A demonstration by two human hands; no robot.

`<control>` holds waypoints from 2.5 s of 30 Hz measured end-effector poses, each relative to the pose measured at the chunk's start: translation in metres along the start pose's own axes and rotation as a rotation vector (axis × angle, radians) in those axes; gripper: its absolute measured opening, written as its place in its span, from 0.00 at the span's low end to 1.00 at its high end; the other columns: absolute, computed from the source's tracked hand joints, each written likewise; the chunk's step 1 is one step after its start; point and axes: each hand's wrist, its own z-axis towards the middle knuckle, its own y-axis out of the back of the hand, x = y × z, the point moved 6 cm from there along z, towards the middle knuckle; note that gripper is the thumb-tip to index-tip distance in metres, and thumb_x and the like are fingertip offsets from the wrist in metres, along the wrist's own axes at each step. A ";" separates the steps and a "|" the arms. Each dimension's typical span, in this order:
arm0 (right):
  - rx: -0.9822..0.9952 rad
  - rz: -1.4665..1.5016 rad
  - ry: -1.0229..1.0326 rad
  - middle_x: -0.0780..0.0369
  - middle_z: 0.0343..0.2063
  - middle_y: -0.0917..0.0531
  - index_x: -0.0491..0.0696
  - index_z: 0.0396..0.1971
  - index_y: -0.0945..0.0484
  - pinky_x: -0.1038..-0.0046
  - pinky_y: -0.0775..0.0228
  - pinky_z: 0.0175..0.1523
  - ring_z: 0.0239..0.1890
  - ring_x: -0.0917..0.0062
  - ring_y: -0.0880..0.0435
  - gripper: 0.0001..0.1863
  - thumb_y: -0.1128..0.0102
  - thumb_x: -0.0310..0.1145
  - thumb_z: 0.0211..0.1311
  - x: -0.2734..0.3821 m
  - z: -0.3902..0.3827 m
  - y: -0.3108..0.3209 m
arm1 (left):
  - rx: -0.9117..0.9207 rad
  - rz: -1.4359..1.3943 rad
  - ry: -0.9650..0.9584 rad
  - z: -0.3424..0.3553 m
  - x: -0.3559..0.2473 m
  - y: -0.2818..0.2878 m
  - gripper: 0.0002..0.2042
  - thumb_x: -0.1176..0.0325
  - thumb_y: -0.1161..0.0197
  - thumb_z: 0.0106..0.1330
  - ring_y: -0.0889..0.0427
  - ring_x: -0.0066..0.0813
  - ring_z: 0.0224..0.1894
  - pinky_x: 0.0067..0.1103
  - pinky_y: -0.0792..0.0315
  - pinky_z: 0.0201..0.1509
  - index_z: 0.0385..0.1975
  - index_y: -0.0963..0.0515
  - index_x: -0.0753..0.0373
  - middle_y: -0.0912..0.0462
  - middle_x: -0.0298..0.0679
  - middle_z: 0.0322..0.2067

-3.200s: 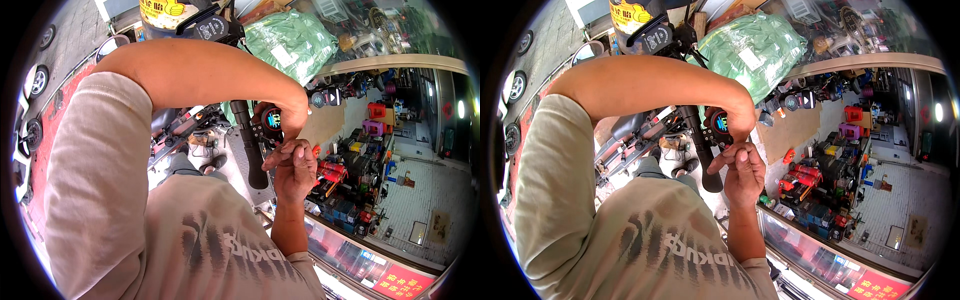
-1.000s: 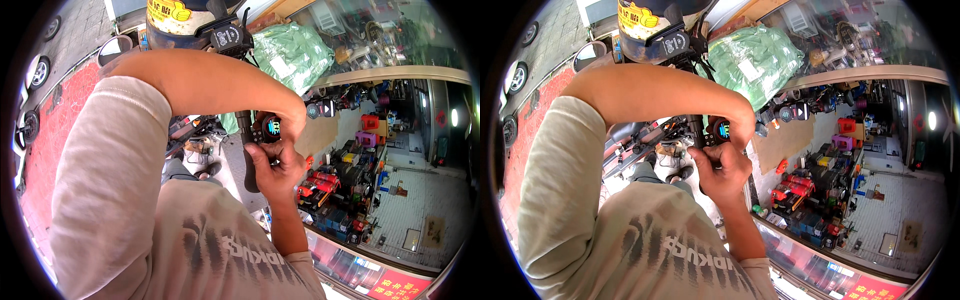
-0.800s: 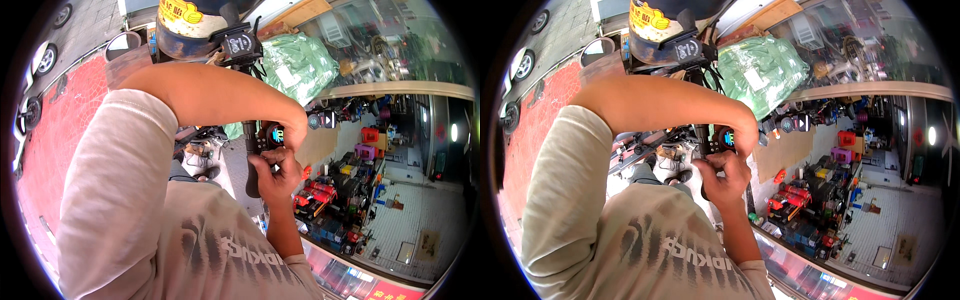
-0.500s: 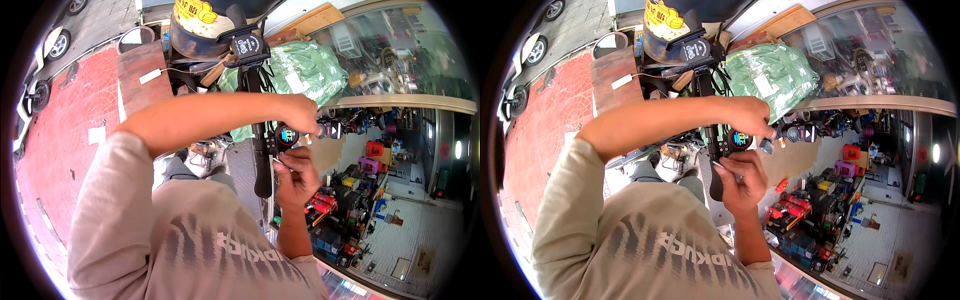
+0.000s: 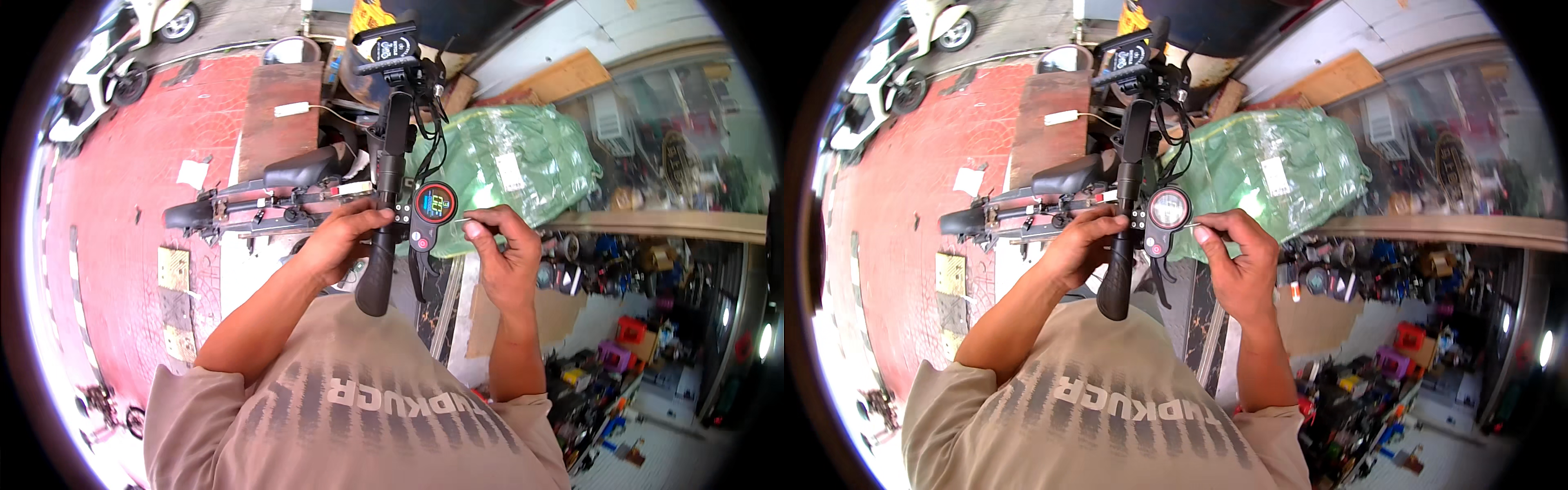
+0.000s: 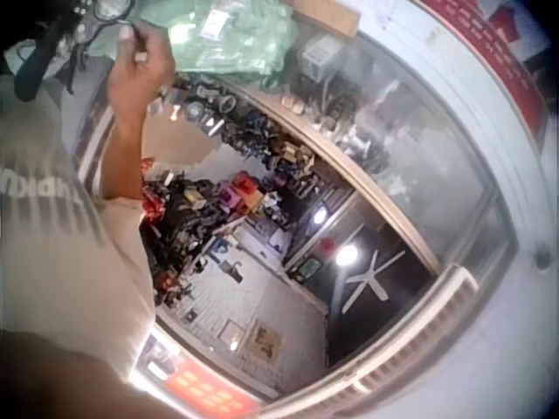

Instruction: The person works on the handlebar assembly of an electric scooter, manipulating the digital display and control buttons. They then move into a cluttered workshop area to handle a mechanical component, possibly a brake caliper, before returning to the scooter to continue adjustments.

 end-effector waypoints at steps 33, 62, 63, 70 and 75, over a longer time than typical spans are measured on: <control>1.039 -0.736 0.937 0.65 0.35 0.19 0.52 0.28 0.14 0.63 0.29 0.47 0.46 0.67 0.19 0.01 0.32 0.29 0.55 0.071 0.080 -0.097 | 0.084 -0.262 -0.160 0.026 0.020 -0.008 0.13 0.73 0.30 0.59 0.14 0.32 0.39 0.36 0.18 0.42 0.44 0.18 0.63 0.15 0.38 0.38; 0.579 -0.658 0.509 0.55 0.31 0.20 0.43 0.31 0.19 0.56 0.28 0.44 0.39 0.55 0.20 0.08 0.31 0.32 0.60 0.055 0.083 -0.017 | 0.034 -0.205 -0.218 0.024 0.027 -0.014 0.18 0.59 0.27 0.66 0.14 0.25 0.37 0.27 0.17 0.38 0.48 0.20 0.65 0.14 0.36 0.39; 0.560 -0.645 0.523 0.55 0.31 0.20 0.42 0.32 0.19 0.56 0.28 0.44 0.39 0.55 0.20 0.08 0.31 0.31 0.60 0.055 0.081 -0.015 | 0.038 -0.208 -0.222 0.023 0.027 -0.015 0.20 0.58 0.26 0.66 0.14 0.25 0.37 0.25 0.17 0.38 0.49 0.20 0.66 0.14 0.36 0.39; 0.473 -0.692 0.548 0.55 0.35 0.20 0.43 0.37 0.20 0.56 0.27 0.45 0.41 0.54 0.21 0.09 0.32 0.29 0.59 0.056 0.051 -0.005 | 0.019 -0.196 -0.230 0.025 0.030 -0.014 0.21 0.59 0.26 0.67 0.14 0.24 0.37 0.21 0.17 0.39 0.51 0.22 0.68 0.14 0.38 0.40; 0.520 -0.742 0.561 0.54 0.34 0.24 0.43 0.38 0.22 0.57 0.28 0.46 0.40 0.56 0.23 0.10 0.34 0.27 0.56 0.069 0.011 -0.010 | 0.043 -0.162 -0.261 0.025 0.031 -0.010 0.18 0.59 0.28 0.70 0.13 0.24 0.38 0.24 0.17 0.44 0.48 0.20 0.67 0.13 0.37 0.39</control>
